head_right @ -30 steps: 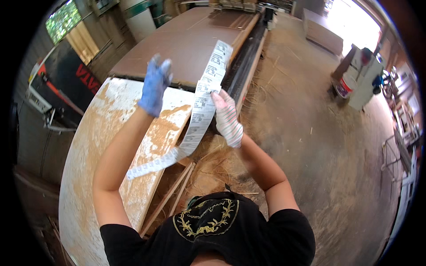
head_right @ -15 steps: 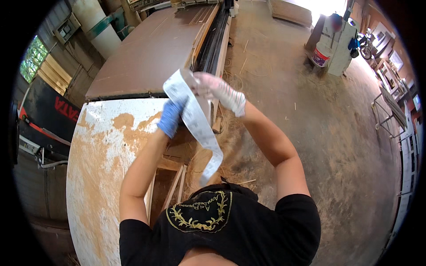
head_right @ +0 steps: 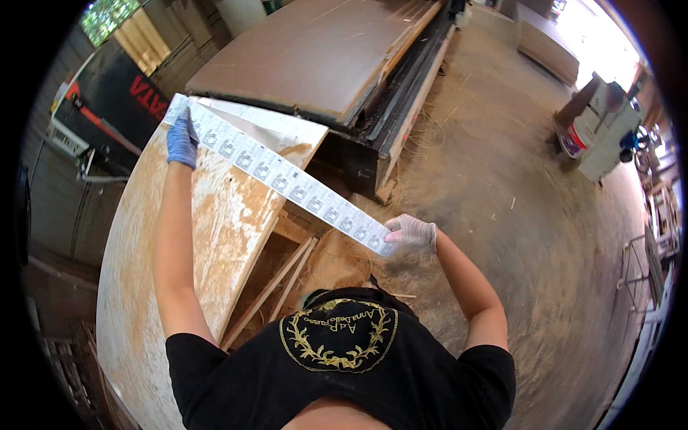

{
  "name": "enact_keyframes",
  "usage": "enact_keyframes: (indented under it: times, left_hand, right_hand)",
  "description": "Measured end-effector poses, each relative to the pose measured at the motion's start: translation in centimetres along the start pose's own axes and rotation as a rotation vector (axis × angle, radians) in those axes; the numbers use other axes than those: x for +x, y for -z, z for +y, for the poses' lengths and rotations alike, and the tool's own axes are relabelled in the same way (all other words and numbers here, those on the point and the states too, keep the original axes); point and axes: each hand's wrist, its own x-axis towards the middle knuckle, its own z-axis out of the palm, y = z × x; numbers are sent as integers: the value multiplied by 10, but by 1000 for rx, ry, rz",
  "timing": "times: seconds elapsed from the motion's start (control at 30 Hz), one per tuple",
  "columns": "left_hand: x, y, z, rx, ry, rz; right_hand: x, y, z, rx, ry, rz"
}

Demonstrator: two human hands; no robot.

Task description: The person walks to a large wooden panel on a workbench and applies small white labels to its surface. They tear labels from a roll and place them at various positions across the panel, smoothing each one down with gloved hands.

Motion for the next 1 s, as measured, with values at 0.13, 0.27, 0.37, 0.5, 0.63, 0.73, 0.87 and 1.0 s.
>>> enact_keyframes:
  times: [0.13,0.27,0.37,0.5,0.63,0.73,0.87,1.0]
  left_hand:
    - [24,104,28,126,22,190]
    - [54,224,65,112,89,378]
    - [55,299,96,155,86,481]
    - [-22,318,65,85,132,832]
    - [-136,234,-33,-545,666,600]
    - [-166,183,-63,-503,845,138]
    - [-147,173,-66,-222,539,176]
    - [-135,190,-65,-155,463,315]
  right_hand:
    - [34,8,-4,-158,-14,3]
    - [83,4,-37,-237,54,-2]
    - [126,-16,-78,-232,215,23]
    - [183,-57,-136,-137,385,14]
    - [242,-111,-176,62,355,30]
    - [269,-137,-194,21,365,-72]
    - [285,-165,-208,-11,428,-245]
    - [286,-185,-213,78,375,-202]
